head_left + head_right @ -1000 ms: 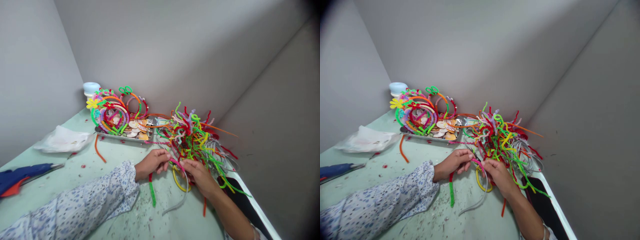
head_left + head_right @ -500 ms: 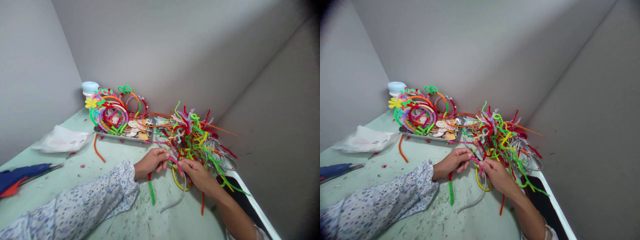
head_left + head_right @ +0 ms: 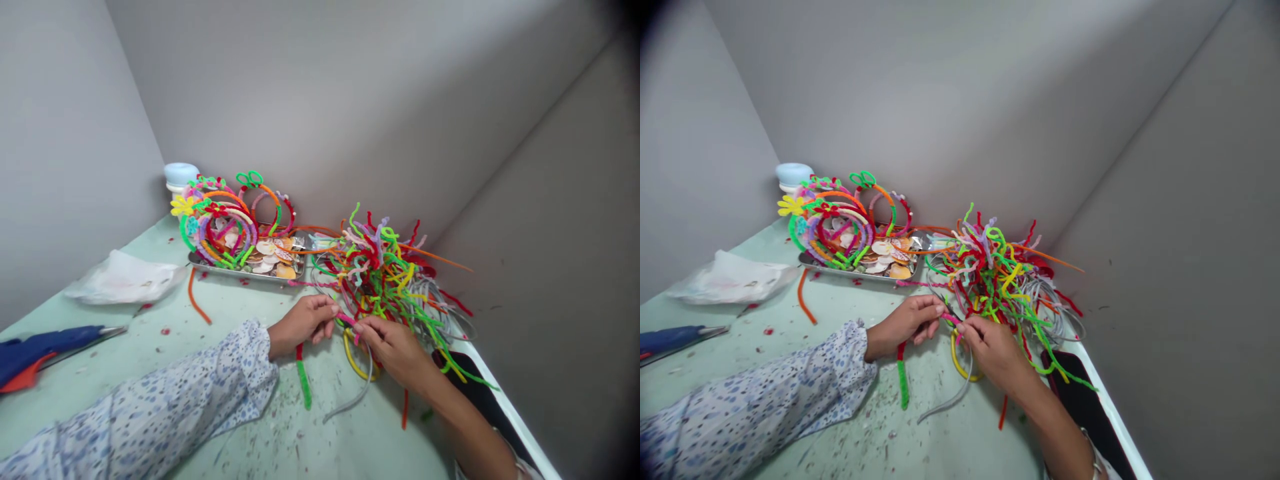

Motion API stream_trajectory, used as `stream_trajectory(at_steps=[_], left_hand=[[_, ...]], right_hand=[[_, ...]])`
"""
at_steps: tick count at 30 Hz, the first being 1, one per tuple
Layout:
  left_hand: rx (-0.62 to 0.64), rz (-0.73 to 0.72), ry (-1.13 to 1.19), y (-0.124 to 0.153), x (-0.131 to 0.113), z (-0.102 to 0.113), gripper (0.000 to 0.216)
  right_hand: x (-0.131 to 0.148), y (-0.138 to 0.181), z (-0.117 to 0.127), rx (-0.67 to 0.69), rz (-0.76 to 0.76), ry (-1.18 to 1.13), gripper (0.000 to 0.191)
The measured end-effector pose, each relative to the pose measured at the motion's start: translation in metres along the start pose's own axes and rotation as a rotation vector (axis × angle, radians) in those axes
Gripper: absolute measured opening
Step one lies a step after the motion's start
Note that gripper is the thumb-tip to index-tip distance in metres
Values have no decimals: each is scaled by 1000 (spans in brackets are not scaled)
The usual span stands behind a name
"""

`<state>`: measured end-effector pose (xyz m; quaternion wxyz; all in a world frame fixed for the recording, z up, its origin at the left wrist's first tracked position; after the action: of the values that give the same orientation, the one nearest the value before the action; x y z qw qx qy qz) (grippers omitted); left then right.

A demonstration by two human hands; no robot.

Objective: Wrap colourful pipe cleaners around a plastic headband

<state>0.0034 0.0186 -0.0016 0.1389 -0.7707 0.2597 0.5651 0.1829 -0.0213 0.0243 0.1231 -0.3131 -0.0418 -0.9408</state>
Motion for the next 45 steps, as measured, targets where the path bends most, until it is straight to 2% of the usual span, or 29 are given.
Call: stream_trajectory(at_steps=[6, 14, 17, 25, 30, 36, 42, 45], left_hand=[[-2, -4, -4, 0, 0, 0, 26], [-5, 9, 1, 0, 1, 0, 26], [-10, 10, 2, 0, 1, -1, 27], [-11, 6, 5, -1, 1, 0, 26], [-2, 5, -5, -1, 2, 0, 27], [-10, 15, 6, 0, 1, -1, 28], [-8, 13, 20, -1, -1, 0, 26], [-3, 16, 24, -1, -1, 1, 25]], right_hand=[[-3, 1, 1, -3, 35, 67, 30], [-6, 2, -14, -240, 167, 705, 28], [-4, 4, -16, -308, 210, 811, 28], [-1, 7, -13, -312, 234, 835, 22], [-4, 7, -19, -361, 240, 891, 25], [-6, 5, -22, -360, 226, 889, 27], [3, 7, -10, -266, 197, 720, 24], [4, 8, -7, -244, 200, 711, 20]])
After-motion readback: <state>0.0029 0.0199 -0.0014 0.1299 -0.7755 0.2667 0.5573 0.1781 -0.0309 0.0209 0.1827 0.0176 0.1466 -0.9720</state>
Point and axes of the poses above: each hand's wrist, its own y-axis away from the middle knuckle, its own z-axis out of the back of the hand, x = y × z, the point moved 1 cm from there along -y, towards the middle knuckle, and after that the axes turned 8 degrees about y, right-handed, at the moved point
